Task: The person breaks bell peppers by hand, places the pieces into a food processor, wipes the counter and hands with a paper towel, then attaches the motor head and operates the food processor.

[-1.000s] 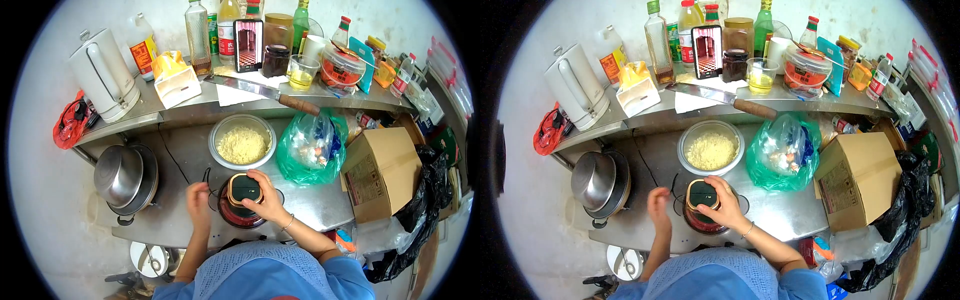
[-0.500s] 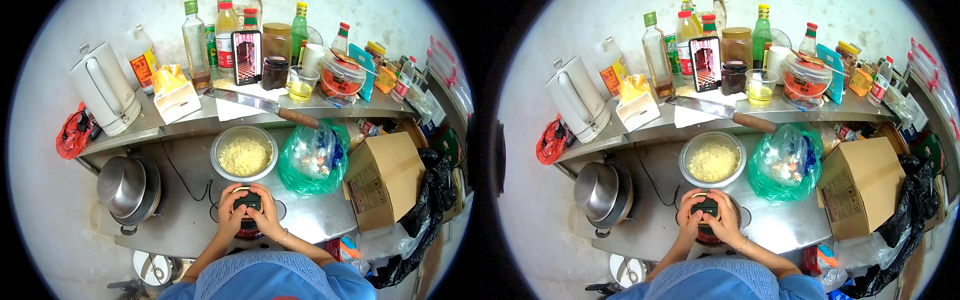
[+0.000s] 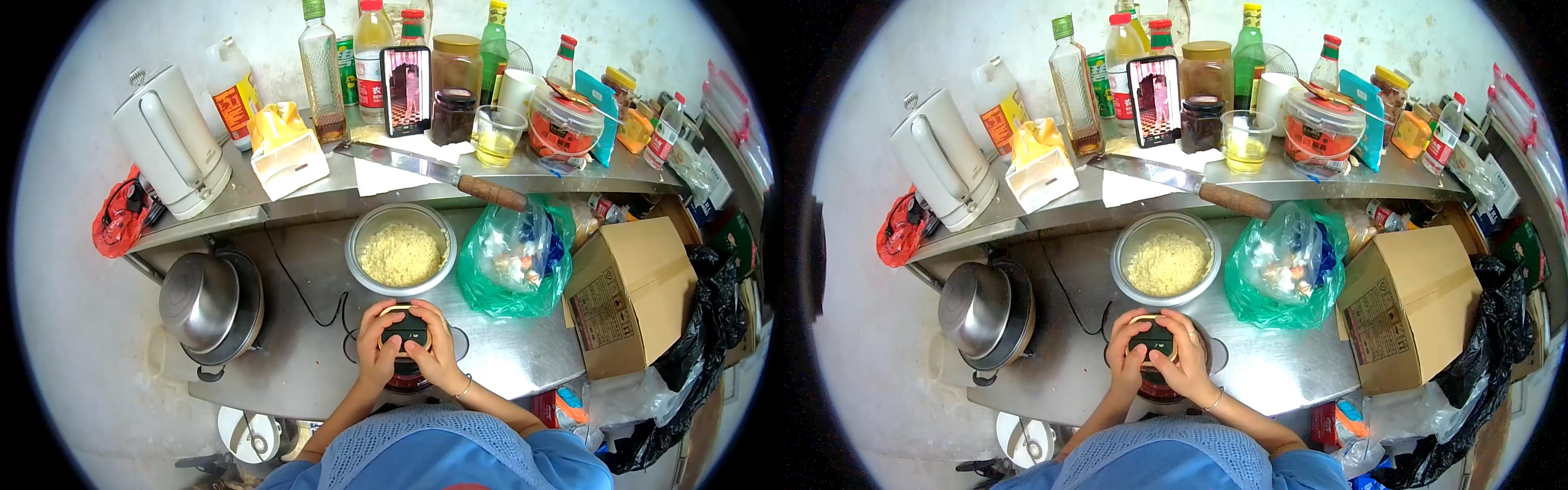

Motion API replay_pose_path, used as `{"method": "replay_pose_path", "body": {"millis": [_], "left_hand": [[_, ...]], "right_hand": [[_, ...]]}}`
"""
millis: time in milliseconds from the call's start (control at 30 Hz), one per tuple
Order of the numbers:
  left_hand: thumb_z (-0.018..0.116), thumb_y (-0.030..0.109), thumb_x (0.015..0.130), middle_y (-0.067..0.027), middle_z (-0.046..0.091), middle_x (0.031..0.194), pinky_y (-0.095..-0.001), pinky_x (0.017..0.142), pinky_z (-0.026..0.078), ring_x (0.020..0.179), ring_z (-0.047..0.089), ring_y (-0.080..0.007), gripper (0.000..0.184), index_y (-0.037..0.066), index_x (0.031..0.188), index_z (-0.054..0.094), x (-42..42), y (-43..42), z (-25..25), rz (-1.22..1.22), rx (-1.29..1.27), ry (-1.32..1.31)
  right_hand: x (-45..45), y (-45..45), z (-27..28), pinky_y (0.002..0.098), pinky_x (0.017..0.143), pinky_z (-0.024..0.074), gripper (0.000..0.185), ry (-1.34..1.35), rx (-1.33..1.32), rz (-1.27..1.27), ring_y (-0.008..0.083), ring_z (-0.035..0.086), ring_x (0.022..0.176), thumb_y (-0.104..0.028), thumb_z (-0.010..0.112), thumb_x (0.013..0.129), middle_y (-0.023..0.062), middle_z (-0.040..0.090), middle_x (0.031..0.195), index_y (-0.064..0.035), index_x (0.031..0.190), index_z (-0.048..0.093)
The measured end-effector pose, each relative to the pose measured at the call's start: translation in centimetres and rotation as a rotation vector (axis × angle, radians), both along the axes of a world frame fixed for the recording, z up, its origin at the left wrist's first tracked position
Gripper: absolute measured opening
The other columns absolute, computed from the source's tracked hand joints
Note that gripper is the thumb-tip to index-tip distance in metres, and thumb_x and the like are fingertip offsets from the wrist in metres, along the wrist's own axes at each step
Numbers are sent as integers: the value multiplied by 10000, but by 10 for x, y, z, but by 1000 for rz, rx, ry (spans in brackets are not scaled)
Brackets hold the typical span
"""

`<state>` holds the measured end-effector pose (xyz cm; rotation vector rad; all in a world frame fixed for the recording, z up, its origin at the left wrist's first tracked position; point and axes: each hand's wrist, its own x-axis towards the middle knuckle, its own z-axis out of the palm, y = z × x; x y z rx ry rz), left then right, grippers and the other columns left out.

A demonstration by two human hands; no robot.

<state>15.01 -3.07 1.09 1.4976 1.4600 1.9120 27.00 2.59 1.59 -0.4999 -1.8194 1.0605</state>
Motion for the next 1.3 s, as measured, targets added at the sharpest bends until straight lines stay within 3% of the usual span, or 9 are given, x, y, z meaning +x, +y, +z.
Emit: {"method": "replay_pose_path", "body": {"millis": [400,600,633,733,800,900,1000,1167,1300], "left_hand": [[532,212,778,-207,476,1201,-395,961,352,1137,457,-300,388,-28,1083,533,1,-4,4,122,-6,19],[558,107,750,-172,553,1056,-431,898,404,1019,525,-333,252,-22,965,580,-86,12,116,454,402,579],[573,123,759,-150,566,999,-391,860,423,959,541,-298,249,-25,960,575,-103,22,141,497,367,420],[559,237,841,-138,614,946,-320,798,450,904,600,-225,262,5,952,606,-145,55,220,723,54,744],[552,343,830,-145,626,801,-338,680,464,778,622,-233,329,23,850,625,-149,76,260,832,-462,931],[547,405,814,-130,611,692,-361,599,451,671,610,-246,395,19,773,620,-184,104,256,749,-521,1052],[578,372,792,-167,647,752,-384,682,475,755,631,-292,363,16,784,648,-203,110,267,597,-547,842],[596,333,828,-28,541,583,-295,407,395,482,492,-95,335,31,684,588,-260,128,274,472,-348,522],[573,345,848,-10,558,617,-281,437,414,517,520,-97,340,39,701,586,-248,122,317,509,-41,272]], "right_hand": [[-1,0,-6,391,972,341,491,9,-29,44,352,456,1128,-143,613,741,224,450,1222,-1,1183,454],[-2,1,-11,377,988,325,499,32,-74,37,324,433,1156,-168,616,758,203,429,1258,0,1195,443],[0,2,-15,350,1013,299,511,-4,-67,56,277,399,1198,-193,583,789,174,405,1283,-4,1232,411],[1,1,-10,350,1008,304,499,-17,-45,48,277,403,1194,-186,582,787,176,411,1276,-1,1222,420],[1,0,-9,351,1005,309,494,-7,-62,41,279,408,1190,-182,584,784,178,413,1273,0,1215,427],[1,1,-10,349,999,320,504,-7,-32,39,283,421,1181,-169,592,776,179,419,1270,2,1219,424],[2,1,-11,350,996,327,508,-11,-26,32,283,430,1176,-162,599,770,177,428,1267,0,1219,428],[3,1,-10,352,996,330,514,-25,4,17,291,435,1175,-167,610,764,173,437,1266,-4,1219,432],[2,3,-10,368,995,327,512,-8,8,22,319,436,1166,-153,623,756,193,442,1252,-2,1207,433]]}}
